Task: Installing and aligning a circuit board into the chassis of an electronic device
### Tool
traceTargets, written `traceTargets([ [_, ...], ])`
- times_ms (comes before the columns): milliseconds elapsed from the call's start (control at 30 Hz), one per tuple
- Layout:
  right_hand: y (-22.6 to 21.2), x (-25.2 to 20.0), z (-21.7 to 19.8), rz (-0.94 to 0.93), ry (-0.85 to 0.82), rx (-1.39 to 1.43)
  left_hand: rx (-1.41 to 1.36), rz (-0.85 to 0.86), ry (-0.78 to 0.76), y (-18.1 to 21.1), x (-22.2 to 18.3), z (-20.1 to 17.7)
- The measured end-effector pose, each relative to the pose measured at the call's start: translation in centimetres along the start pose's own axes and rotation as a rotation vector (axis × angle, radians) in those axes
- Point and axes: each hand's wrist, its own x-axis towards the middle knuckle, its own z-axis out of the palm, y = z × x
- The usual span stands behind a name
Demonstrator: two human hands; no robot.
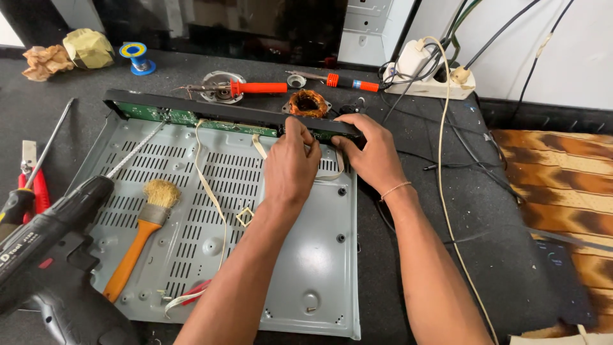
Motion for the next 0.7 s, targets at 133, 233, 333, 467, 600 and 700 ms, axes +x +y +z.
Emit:
traceTargets([
  [133, -0.1, 0.0, 0.0, 0.002, -0.002, 0.011, -0.022, -0.011, -0.002, -0.2, -0.3, 0.0],
  [233, 0.2, 0.2, 0.0, 0.001, -0.008, -0.007, -0.027, 0.008, 0.000, -0.4, 0.0, 0.2],
  [333, 0.5, 0.0, 0.2, -0.004, -0.001, 0.000, -0.045, -0.027, 0.011, -0.7, 0.0, 0.5],
  [467, 0.6, -0.1, 0.2, -0.013, -0.002, -0.011, -0.086, -0.130, 0.006, -1.3, 0.2, 1.1],
  [600, 0.7, 0.1, 0.3, -0.024, -0.008, -0.018, -0.091, -0.171, 0.000, -1.2, 0.3, 0.9],
  [700, 0.2, 0.0, 0.2, -0.003, -0.012, -0.028, -0.075, -0.199, -0.025, -1.1, 0.3, 0.8],
])
